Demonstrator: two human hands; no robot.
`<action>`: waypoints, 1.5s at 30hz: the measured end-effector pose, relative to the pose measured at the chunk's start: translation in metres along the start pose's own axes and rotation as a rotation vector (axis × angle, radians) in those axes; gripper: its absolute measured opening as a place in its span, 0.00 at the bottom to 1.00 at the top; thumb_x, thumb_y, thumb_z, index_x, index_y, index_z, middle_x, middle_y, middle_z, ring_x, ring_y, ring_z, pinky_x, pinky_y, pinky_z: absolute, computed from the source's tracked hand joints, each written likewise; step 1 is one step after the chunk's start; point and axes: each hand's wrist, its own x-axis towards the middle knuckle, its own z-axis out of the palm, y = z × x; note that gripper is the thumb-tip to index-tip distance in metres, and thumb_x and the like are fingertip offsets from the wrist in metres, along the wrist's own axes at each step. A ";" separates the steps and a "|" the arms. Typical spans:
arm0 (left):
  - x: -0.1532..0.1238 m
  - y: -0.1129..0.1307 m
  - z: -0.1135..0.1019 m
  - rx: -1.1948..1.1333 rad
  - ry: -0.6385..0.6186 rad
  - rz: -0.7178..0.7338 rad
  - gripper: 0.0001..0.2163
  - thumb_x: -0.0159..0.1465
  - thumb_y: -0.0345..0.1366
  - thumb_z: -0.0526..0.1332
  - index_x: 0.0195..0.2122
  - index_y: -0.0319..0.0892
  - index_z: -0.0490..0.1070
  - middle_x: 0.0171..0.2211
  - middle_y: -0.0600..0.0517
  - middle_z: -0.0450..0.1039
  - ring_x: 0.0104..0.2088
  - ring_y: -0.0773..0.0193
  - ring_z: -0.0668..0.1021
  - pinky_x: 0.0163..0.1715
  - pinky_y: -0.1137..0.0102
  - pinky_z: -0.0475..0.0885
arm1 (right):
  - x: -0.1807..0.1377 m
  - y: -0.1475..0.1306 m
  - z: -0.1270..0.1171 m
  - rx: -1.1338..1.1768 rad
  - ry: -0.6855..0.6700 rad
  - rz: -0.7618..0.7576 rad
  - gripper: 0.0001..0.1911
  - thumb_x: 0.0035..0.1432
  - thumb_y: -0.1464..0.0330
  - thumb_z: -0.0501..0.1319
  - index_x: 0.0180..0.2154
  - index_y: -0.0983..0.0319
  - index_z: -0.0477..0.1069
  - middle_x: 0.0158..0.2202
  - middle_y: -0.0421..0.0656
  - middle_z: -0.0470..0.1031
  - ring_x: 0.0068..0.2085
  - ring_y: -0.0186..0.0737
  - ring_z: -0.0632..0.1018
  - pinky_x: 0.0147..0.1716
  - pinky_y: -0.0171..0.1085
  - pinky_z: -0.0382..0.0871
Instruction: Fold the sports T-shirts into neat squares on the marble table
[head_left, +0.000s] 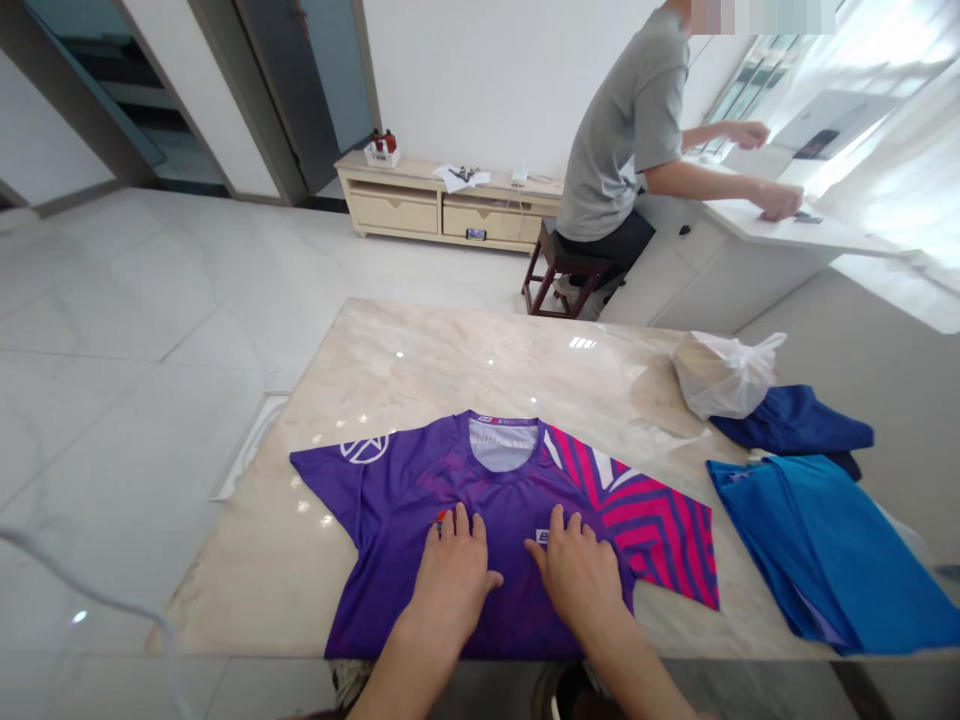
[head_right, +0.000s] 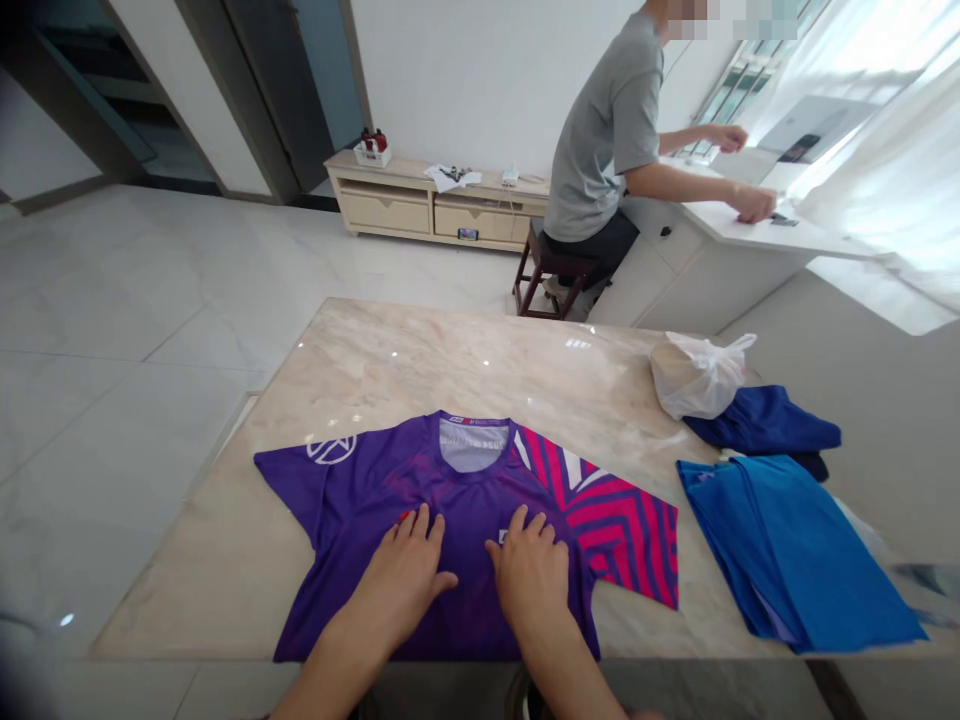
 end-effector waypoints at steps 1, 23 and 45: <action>0.001 -0.003 -0.003 -0.003 -0.006 0.011 0.36 0.72 0.41 0.71 0.78 0.33 0.65 0.77 0.27 0.60 0.76 0.37 0.69 0.74 0.50 0.68 | 0.002 -0.003 -0.003 0.003 0.009 0.007 0.34 0.81 0.60 0.53 0.76 0.76 0.64 0.69 0.74 0.72 0.63 0.64 0.82 0.57 0.52 0.78; -0.015 -0.024 -0.015 0.008 0.157 -0.059 0.34 0.73 0.39 0.69 0.76 0.31 0.65 0.77 0.27 0.62 0.75 0.37 0.70 0.70 0.48 0.73 | 0.031 0.024 0.041 0.041 0.289 -0.113 0.38 0.80 0.56 0.55 0.80 0.71 0.58 0.80 0.62 0.55 0.80 0.64 0.62 0.76 0.56 0.60; -0.005 -0.028 0.004 0.032 0.096 -0.034 0.36 0.72 0.38 0.70 0.79 0.37 0.63 0.79 0.33 0.58 0.79 0.40 0.63 0.76 0.48 0.65 | 0.020 -0.011 0.019 0.037 0.141 -0.104 0.40 0.80 0.57 0.56 0.78 0.80 0.58 0.78 0.73 0.56 0.78 0.70 0.64 0.74 0.57 0.62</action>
